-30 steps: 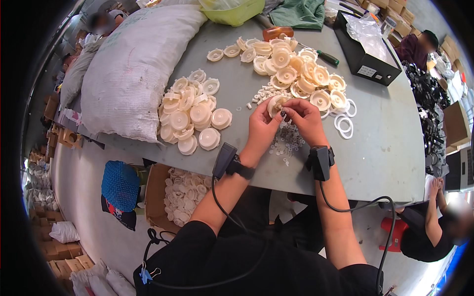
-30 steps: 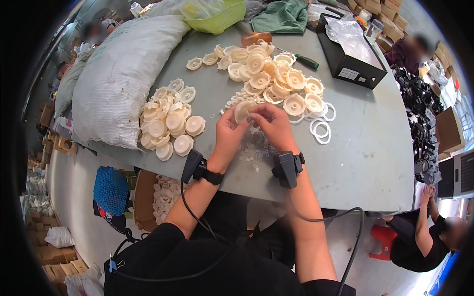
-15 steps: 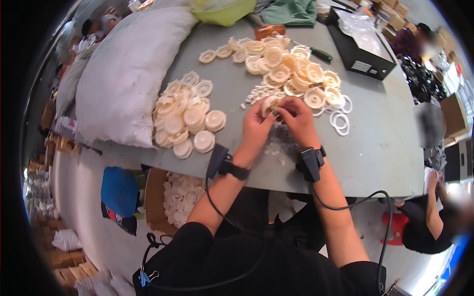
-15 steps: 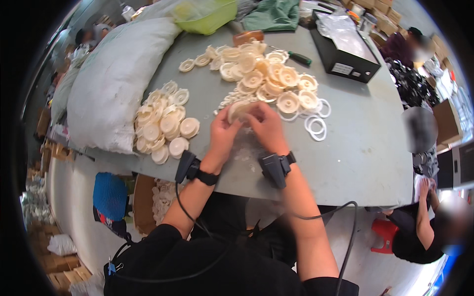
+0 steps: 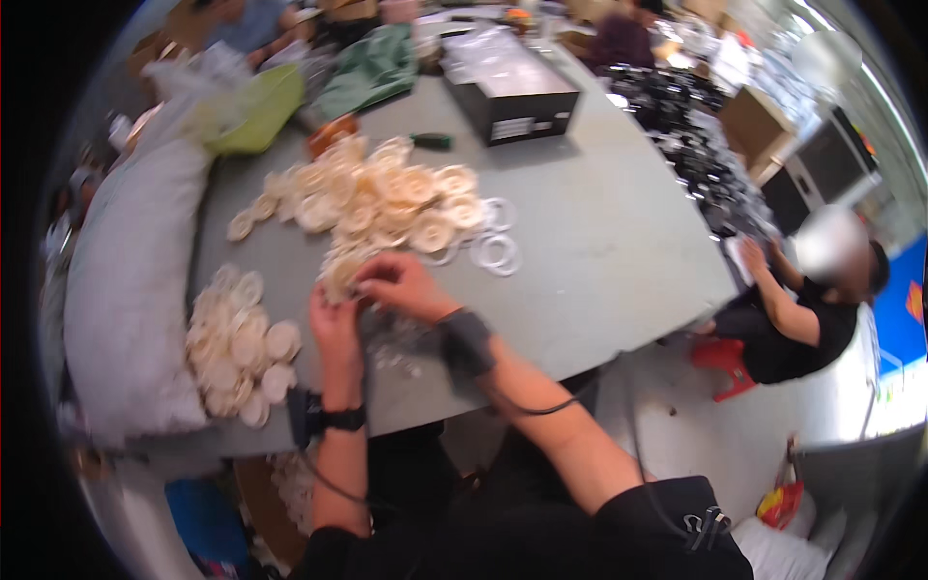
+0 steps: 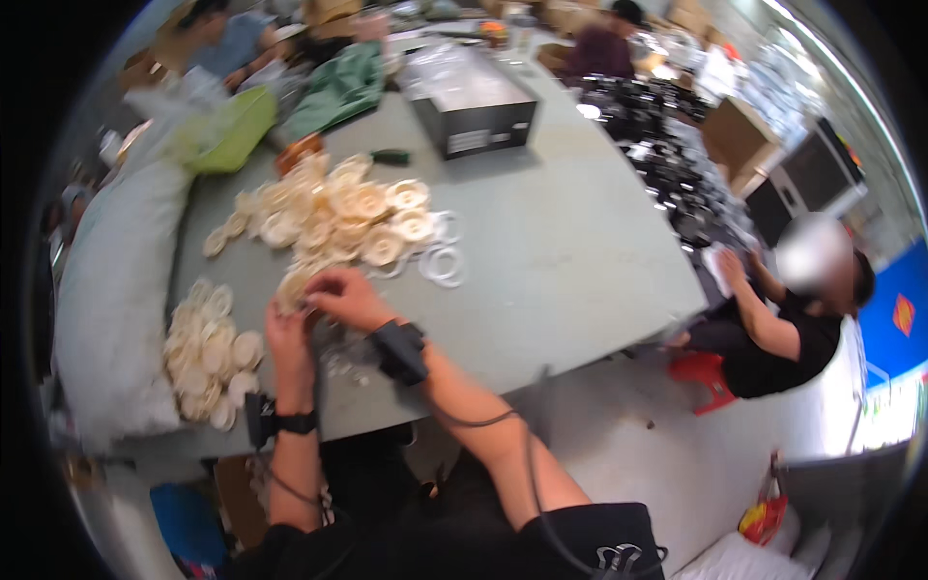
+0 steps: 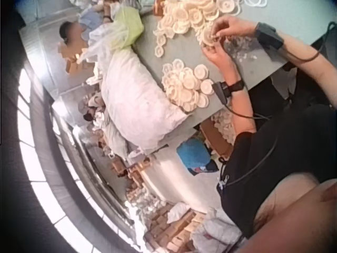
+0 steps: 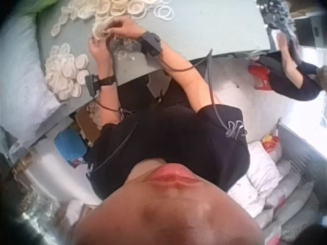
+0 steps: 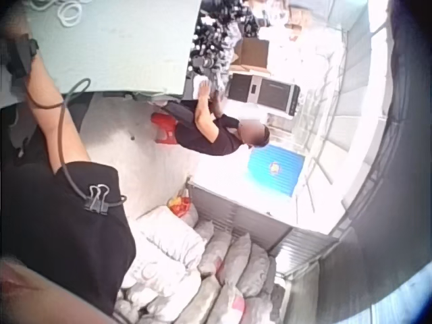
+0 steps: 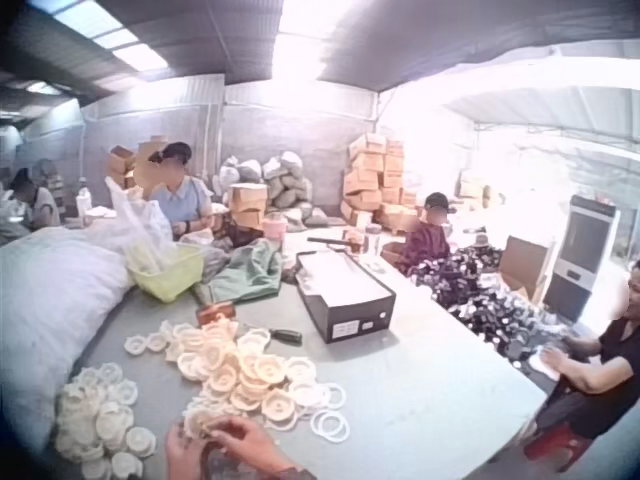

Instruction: Pressing small metal rings into white plastic caps at a production table.

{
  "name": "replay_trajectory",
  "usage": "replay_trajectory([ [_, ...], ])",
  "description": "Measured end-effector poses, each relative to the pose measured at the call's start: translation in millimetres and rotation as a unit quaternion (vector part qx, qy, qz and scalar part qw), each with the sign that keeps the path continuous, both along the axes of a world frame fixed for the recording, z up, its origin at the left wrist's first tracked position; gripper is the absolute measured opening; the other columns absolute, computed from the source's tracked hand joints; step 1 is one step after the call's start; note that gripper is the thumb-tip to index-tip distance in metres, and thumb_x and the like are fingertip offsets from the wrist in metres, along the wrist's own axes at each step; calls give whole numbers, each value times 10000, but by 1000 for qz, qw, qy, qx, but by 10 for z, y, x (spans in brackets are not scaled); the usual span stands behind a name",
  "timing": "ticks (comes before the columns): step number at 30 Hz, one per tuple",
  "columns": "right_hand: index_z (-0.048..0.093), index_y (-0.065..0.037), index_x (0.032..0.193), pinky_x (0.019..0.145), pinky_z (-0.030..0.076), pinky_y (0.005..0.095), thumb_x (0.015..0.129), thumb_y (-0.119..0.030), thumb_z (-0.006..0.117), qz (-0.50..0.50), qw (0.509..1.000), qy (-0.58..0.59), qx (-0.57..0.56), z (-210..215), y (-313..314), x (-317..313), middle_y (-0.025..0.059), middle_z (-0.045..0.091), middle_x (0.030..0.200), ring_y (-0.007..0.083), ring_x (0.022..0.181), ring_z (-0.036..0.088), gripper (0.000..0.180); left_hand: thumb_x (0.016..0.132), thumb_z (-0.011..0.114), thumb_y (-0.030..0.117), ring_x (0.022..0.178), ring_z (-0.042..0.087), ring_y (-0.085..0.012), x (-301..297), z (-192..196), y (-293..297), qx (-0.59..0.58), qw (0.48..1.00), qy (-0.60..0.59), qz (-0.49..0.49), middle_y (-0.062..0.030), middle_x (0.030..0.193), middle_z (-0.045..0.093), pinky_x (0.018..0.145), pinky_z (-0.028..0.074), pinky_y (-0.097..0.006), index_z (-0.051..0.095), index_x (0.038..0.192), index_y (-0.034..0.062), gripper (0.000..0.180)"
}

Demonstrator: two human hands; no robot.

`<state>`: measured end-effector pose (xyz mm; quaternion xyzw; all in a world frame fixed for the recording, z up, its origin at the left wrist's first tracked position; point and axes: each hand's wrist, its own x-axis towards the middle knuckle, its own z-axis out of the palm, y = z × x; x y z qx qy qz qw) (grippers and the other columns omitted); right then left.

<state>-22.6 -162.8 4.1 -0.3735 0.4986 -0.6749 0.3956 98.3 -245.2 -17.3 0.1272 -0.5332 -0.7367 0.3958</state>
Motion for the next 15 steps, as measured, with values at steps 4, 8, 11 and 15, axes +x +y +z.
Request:
replay_trajectory([
  [4,581,-31,974,600,506,239,835,-120,603,-43,999,-14,30,103,188,-176,57,635,873,137,805,626,166,855,567,97,982,568,-179,-254,-3,97,-6,1000,2,-19,-109,1105,561,844,481,-308,409,1216,-10,408],
  [8,587,5,933,572,481,217,820,-88,615,-59,998,-27,10,131,171,-104,71,646,814,108,708,615,149,840,574,29,1015,550,-161,-205,135,149,-13,1000,4,-6,-101,1119,564,866,441,-271,445,1182,-18,368],
  [11,584,3,931,568,478,216,820,-91,615,-61,998,-8,18,139,141,-60,56,638,785,94,674,599,148,825,617,68,984,562,-151,-154,193,158,-32,999,-6,22,-98,1082,583,849,444,-260,460,1168,-16,386],
  [15,584,0,913,554,461,205,819,-95,616,-60,997,-8,37,197,125,-15,46,632,768,91,647,582,137,834,592,33,972,566,-146,-118,159,118,-102,992,-48,56,-99,1060,585,847,448,-268,468,1135,-29,331],
])
